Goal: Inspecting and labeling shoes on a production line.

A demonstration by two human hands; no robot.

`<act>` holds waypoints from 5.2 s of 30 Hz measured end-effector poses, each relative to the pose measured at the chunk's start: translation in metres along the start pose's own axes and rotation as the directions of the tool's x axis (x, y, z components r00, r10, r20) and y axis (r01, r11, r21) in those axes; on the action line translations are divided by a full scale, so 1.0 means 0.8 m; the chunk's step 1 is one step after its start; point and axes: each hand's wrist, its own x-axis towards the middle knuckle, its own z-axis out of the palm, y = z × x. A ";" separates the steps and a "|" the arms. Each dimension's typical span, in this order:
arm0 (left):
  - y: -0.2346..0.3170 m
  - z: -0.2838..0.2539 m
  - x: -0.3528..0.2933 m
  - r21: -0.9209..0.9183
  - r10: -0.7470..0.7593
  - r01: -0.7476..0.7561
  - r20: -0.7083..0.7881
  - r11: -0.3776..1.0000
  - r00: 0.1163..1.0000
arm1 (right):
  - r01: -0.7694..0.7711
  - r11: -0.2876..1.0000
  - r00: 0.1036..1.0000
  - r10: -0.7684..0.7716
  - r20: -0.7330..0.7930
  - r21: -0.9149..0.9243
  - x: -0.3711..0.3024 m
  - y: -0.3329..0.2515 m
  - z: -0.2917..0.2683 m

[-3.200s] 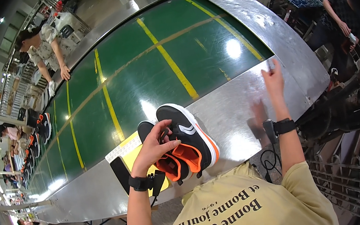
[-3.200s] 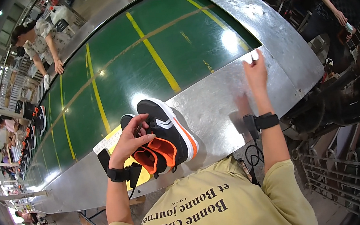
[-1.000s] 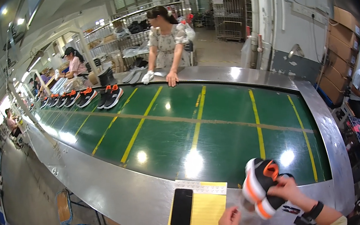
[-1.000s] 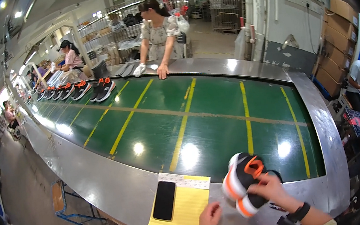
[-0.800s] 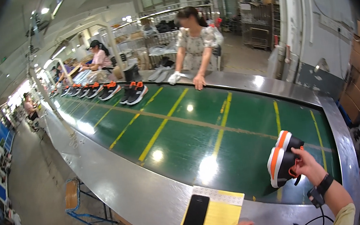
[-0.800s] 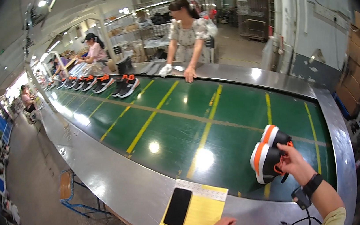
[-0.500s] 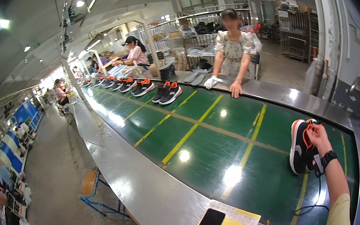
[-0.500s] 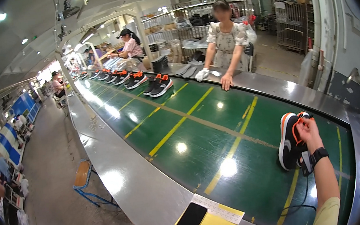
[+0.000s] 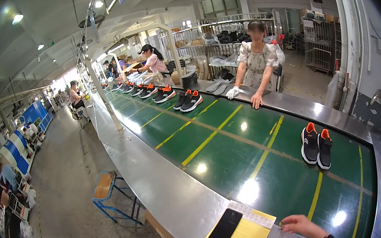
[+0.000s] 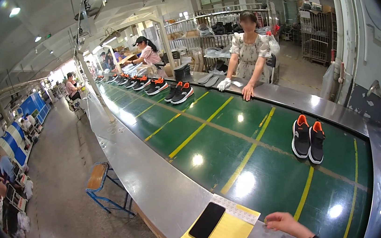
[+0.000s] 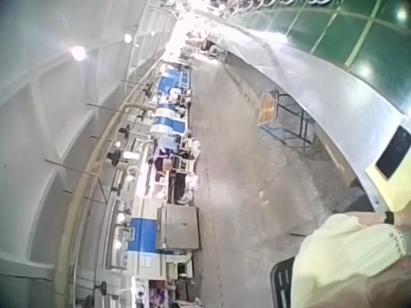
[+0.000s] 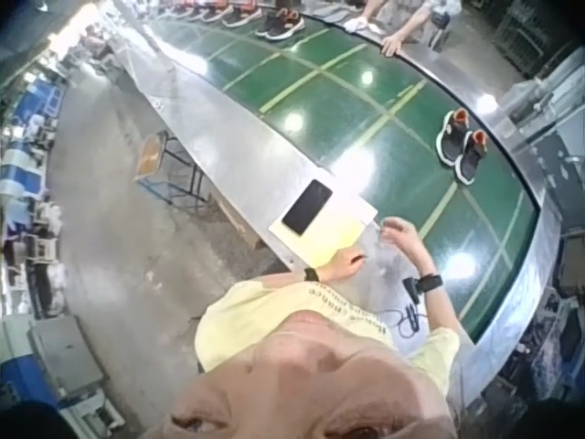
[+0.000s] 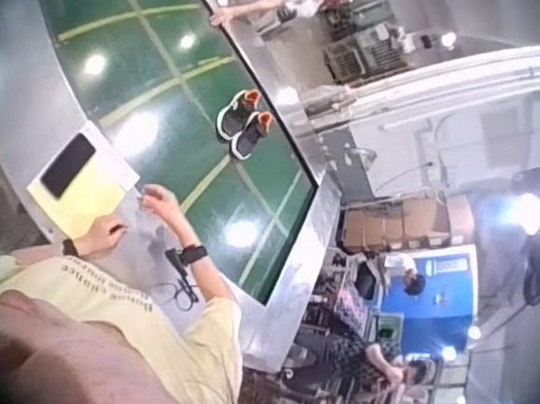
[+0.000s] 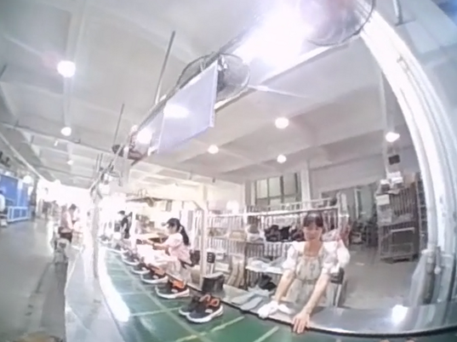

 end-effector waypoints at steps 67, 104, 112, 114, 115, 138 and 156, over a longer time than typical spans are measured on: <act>-0.034 -0.203 0.148 0.777 -0.205 0.031 0.128 0.629 0.970 | 0.255 0.539 0.609 -0.735 -0.299 -0.803 0.159 -0.011 0.157; -0.024 -0.201 0.138 0.812 -0.243 0.012 0.161 0.583 0.957 | 0.148 0.613 0.739 -0.590 -0.326 -0.776 0.164 -0.035 0.145; -0.024 -0.201 0.139 0.828 -0.258 0.010 0.164 0.561 0.952 | 0.177 0.335 0.694 -0.709 -0.124 -0.926 0.159 -0.032 0.155; -0.022 -0.201 0.138 0.828 -0.251 0.012 0.156 0.561 0.955 | 0.223 0.458 0.663 -0.718 -0.210 -0.861 0.158 -0.035 0.157; -0.020 -0.200 0.138 0.825 -0.262 0.016 0.160 0.565 0.952 | 0.225 0.454 0.661 -0.721 -0.207 -0.862 0.158 -0.039 0.157; -0.036 -0.192 0.131 0.808 -0.171 -0.014 0.142 0.589 0.975 | 0.173 0.681 0.770 -0.544 -0.333 -0.712 0.163 -0.064 0.152; -0.039 -0.192 0.131 0.721 -0.044 -0.015 0.062 0.692 0.997 | 0.246 0.665 0.702 -0.624 -0.343 -0.705 0.170 -0.051 0.162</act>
